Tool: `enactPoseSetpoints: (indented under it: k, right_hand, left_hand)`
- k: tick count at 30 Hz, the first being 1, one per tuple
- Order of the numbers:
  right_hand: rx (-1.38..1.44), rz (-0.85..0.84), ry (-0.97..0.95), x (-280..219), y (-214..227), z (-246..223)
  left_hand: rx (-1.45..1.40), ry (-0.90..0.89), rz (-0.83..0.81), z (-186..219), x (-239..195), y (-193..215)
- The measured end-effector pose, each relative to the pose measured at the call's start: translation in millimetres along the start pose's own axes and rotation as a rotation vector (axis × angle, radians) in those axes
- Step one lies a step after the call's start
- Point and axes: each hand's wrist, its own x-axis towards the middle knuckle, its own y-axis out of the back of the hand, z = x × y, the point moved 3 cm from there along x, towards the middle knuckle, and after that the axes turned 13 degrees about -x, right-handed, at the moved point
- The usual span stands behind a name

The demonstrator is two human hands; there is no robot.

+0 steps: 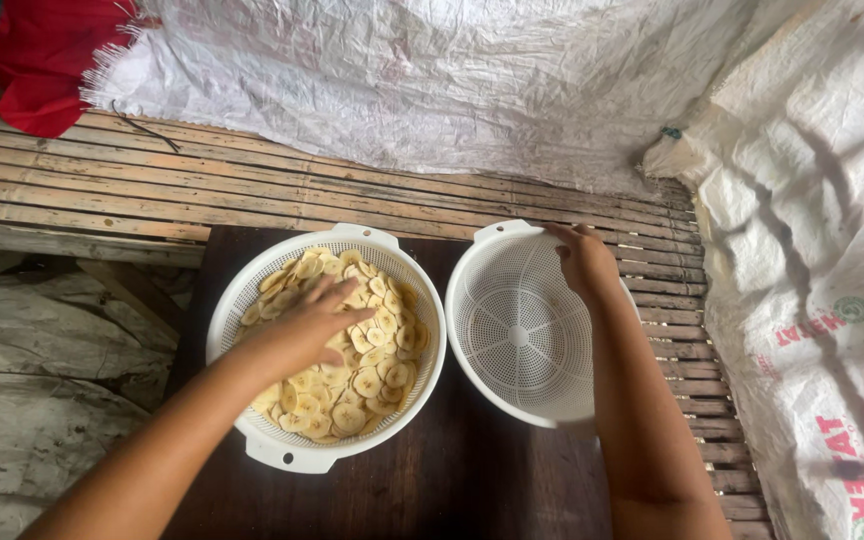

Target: The person separates and sorts sliced bananas between two white colanders. They pick up clusters of slices, separate them by hand, and transfer them from one colander to the other.

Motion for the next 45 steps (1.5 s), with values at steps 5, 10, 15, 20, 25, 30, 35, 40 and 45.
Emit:
enactPoseSetpoints:
  k: [5, 10, 15, 20, 25, 30, 35, 40, 45]
  right_hand:
    - [0.019, -0.005, -0.002, -0.9, 3.3, -3.1]
    - [0.010, 0.039, 0.016, -2.6, 6.4, -4.0]
    - [0.021, -0.022, -0.030, -1.0, 3.0, -4.5]
    - [0.094, -0.057, 0.041, 6.7, 3.3, 3.0]
    - [0.182, 0.070, 0.128, -11.3, 63.4, -43.8]
    - [0.630, 0.175, 0.459, -64.2, 130.8, -128.6]
    - [0.652, 0.373, 0.553, -86.9, 144.2, -162.9]
    - [0.649, 0.488, 0.374, -80.5, 141.6, -127.6]
    - [0.577, 0.460, 0.215, -88.4, 150.0, -105.4]
  left_hand:
    - [-0.083, -0.234, 0.239, -39.7, 25.6, -10.6]
    - [-0.134, -0.337, 0.464, -56.9, 35.9, -37.5]
    - [-0.605, -0.182, 0.654, -67.0, 30.4, -9.4]
    - [-1.797, -0.083, 0.395, -82.5, 38.9, -11.7]
    - [-2.173, -0.183, 0.303, -73.6, 68.6, -18.9]
    - [-2.317, -0.507, 0.161, -10.2, 89.3, -9.9]
    - [-2.429, -0.725, -0.059, 57.3, 105.4, -5.9]
    - [-2.407, -0.640, -0.003, 71.8, 113.2, -5.3]
    - [-2.319, -0.554, 0.086, 68.4, 126.8, -26.2]
